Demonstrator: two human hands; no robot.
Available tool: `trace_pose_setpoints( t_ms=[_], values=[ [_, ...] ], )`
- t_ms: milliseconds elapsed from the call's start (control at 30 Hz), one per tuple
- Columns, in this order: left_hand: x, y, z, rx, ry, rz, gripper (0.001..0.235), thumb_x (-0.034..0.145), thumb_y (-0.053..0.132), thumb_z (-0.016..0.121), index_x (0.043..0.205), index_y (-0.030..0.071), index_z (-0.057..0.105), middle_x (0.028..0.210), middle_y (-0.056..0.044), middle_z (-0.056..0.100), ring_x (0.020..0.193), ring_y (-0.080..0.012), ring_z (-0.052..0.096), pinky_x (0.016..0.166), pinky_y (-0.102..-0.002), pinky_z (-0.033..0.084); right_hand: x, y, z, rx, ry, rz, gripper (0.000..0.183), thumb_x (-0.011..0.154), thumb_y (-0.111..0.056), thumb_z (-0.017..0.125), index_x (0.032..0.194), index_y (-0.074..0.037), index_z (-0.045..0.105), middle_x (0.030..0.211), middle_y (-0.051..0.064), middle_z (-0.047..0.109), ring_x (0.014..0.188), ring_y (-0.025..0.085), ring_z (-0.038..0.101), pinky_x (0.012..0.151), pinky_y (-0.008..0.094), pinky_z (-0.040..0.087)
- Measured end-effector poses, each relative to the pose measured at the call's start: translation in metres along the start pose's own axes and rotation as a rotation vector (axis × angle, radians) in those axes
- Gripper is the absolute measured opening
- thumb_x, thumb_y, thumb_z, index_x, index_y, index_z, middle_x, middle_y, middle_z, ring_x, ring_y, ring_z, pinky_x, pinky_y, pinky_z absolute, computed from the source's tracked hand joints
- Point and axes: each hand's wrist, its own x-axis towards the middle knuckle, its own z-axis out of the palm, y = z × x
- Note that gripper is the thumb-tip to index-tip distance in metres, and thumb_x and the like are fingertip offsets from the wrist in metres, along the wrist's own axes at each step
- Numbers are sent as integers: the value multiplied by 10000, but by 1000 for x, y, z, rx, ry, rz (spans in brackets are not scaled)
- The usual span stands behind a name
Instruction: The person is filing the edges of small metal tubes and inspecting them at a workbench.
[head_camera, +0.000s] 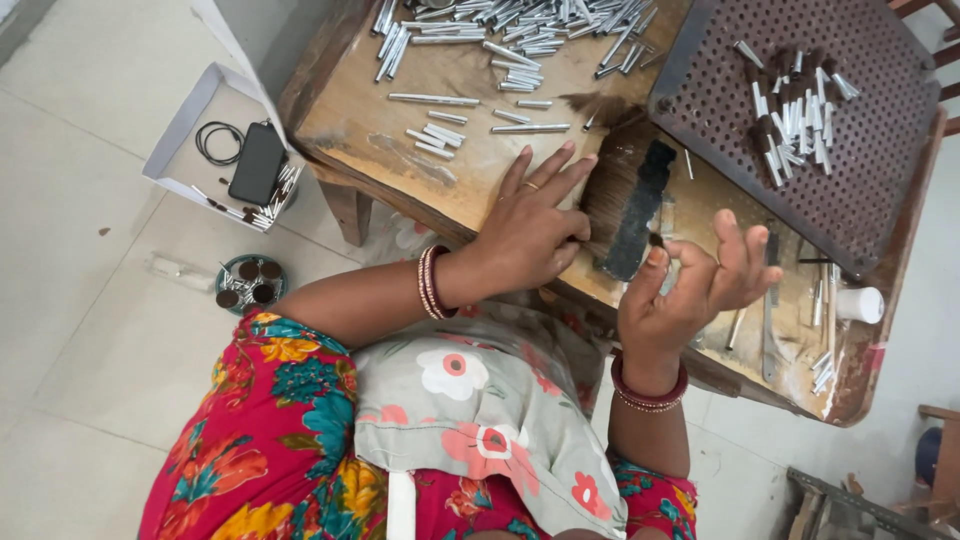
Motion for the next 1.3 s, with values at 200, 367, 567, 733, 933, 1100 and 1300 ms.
trace_pose_setpoints(
  t_ms=[200, 367, 567, 733, 933, 1100, 1300],
  values=[
    [7, 37, -20, -350, 71, 46, 234, 903, 296, 697, 976, 81, 638, 1134, -181, 610, 1060, -384, 600, 866, -489, 493, -19, 3, -14, -319, 160, -291, 334, 1132, -348, 508, 930, -129, 661, 1487, 95, 535, 1577, 275, 204, 1309, 587, 5],
    [0, 48, 9, -428, 29, 163, 189, 1048, 238, 601, 956, 74, 583, 819, -127, 612, 781, -356, 643, 663, -465, 485, -13, -11, -30, -177, 174, -320, 255, 1101, -247, 616, 919, -70, 634, 1331, 118, 615, 1340, 327, 477, 1196, 567, 261],
    [-5, 57, 17, -521, 60, 245, 173, 1075, 186, 566, 968, 50, 573, 805, -139, 583, 744, -367, 619, 633, -459, 467, -31, -3, -25, 912, -16, 218, 285, 977, -197, 774, 1120, 32, 684, 1006, 95, 712, 858, 120, 659, 767, 240, 532],
    [-3, 59, 13, -567, 99, 251, 179, 1078, 162, 554, 954, 34, 575, 804, -150, 568, 734, -371, 609, 633, -446, 469, -37, 9, -38, 916, 66, 258, 173, 997, -109, 773, 1027, 46, 702, 950, 121, 727, 807, 123, 676, 660, 228, 540],
    [4, 55, 16, -608, 149, 126, 188, 1088, 131, 537, 945, 17, 582, 788, -155, 552, 691, -348, 596, 626, -412, 467, 30, -33, -107, -393, -182, -284, 287, 712, -263, 825, 941, -100, 763, 1075, 224, 711, 978, 397, 678, 846, 412, 535],
    [-3, 73, 40, -774, 11, 176, 212, 1094, 177, 543, 956, 20, 578, 801, -158, 561, 703, -347, 610, 624, -411, 465, -40, -1, -54, 1106, -44, 349, 520, 960, -370, 818, 1272, 0, 630, 1177, 137, 687, 1077, 190, 675, 959, 298, 563],
    [-11, 75, 49, -705, -8, 153, 233, 1093, 197, 551, 947, 19, 584, 814, -170, 581, 733, -368, 616, 640, -435, 469, -62, 19, -20, 939, 327, 282, 367, 1019, -347, 756, 1013, -3, 629, 962, 89, 680, 824, 124, 641, 688, 213, 536]
  ],
)
